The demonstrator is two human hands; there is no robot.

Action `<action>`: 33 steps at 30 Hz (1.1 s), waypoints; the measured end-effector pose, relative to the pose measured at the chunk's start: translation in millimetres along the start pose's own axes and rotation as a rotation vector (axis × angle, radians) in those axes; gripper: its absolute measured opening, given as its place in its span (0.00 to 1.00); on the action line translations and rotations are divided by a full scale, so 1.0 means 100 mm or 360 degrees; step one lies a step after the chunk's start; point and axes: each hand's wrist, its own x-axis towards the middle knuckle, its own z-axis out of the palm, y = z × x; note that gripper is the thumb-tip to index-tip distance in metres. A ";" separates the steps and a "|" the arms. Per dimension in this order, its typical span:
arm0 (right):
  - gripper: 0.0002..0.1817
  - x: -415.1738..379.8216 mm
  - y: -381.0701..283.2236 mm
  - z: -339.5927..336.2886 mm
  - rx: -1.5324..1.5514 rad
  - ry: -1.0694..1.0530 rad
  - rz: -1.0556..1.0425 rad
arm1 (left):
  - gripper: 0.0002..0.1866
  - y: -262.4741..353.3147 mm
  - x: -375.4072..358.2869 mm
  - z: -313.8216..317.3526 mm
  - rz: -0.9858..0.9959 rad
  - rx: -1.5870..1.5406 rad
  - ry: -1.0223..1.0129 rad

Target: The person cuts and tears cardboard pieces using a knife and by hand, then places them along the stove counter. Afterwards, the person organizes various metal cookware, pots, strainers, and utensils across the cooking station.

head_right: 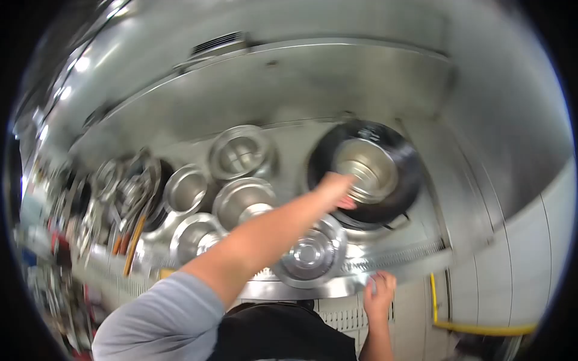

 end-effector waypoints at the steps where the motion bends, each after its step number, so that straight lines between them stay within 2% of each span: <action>1: 0.07 -0.03 0.01 0.02 0.0012 -0.0014 -0.0004 | 0.37 0.01 -0.06 -0.01 -0.0062 0.0009 -0.0096; 3: 0.06 -0.07 -0.02 0.09 0.0042 -0.0025 -0.0010 | 0.45 0.09 -0.43 -0.01 0.0165 -0.0029 -0.0004; 5: 0.05 0.04 -0.20 0.13 0.0113 -0.0086 -0.0070 | 0.45 0.04 -0.75 -0.19 0.0271 0.0058 -0.0231; 9: 0.05 0.37 -0.40 0.32 0.0105 -0.0142 -0.0215 | 0.33 -0.22 -1.49 -0.90 0.0435 0.0258 -0.0531; 13: 0.05 0.90 -1.10 0.55 0.0201 -0.0217 -0.0445 | 0.26 -0.30 -2.75 -2.12 0.0578 0.0465 -0.0484; 17: 0.04 1.15 -2.07 0.91 0.0382 -0.0190 -0.0633 | 0.26 -0.43 -4.16 -3.45 0.0837 0.0572 -0.0036; 19: 0.03 1.10 -2.59 1.16 0.0638 -0.0254 -0.0585 | 0.24 -0.58 -4.77 -4.09 0.0941 0.0414 0.0133; 21: 0.04 1.00 -3.24 1.43 0.0667 -0.0371 -0.0606 | 0.22 -0.70 -5.26 -4.71 0.0947 0.0422 0.0452; 23: 0.04 0.84 -3.86 1.77 0.0752 -0.0520 -0.0666 | 0.21 -0.89 -5.59 -5.32 0.0840 0.0149 0.0730; 26: 0.02 0.55 -4.66 2.26 0.0768 -0.0793 -0.0891 | 0.21 -1.26 -5.74 -6.26 0.0811 0.0074 0.1125; 27: 0.02 0.47 -4.97 2.38 0.0756 -0.0889 -0.1017 | 0.21 -1.37 -5.70 -6.55 0.0813 0.0047 0.1116; 28: 0.02 0.41 -5.23 2.48 0.0737 -0.0906 -0.1014 | 0.20 -1.50 -5.63 -6.84 0.0760 0.0027 0.1239; 30: 0.04 0.29 -5.66 2.62 0.0640 -0.1262 -0.1405 | 0.20 -1.73 -5.44 -7.38 0.0692 -0.0018 0.1356; 31: 0.04 0.22 -5.78 2.69 0.0628 -0.1264 -0.1386 | 0.24 -1.74 -5.34 -7.58 0.0626 -0.0079 0.1390; 33: 0.04 0.10 -5.94 2.80 0.0680 -0.1349 -0.1314 | 0.27 -1.68 -5.06 -7.92 0.0476 0.0468 0.1705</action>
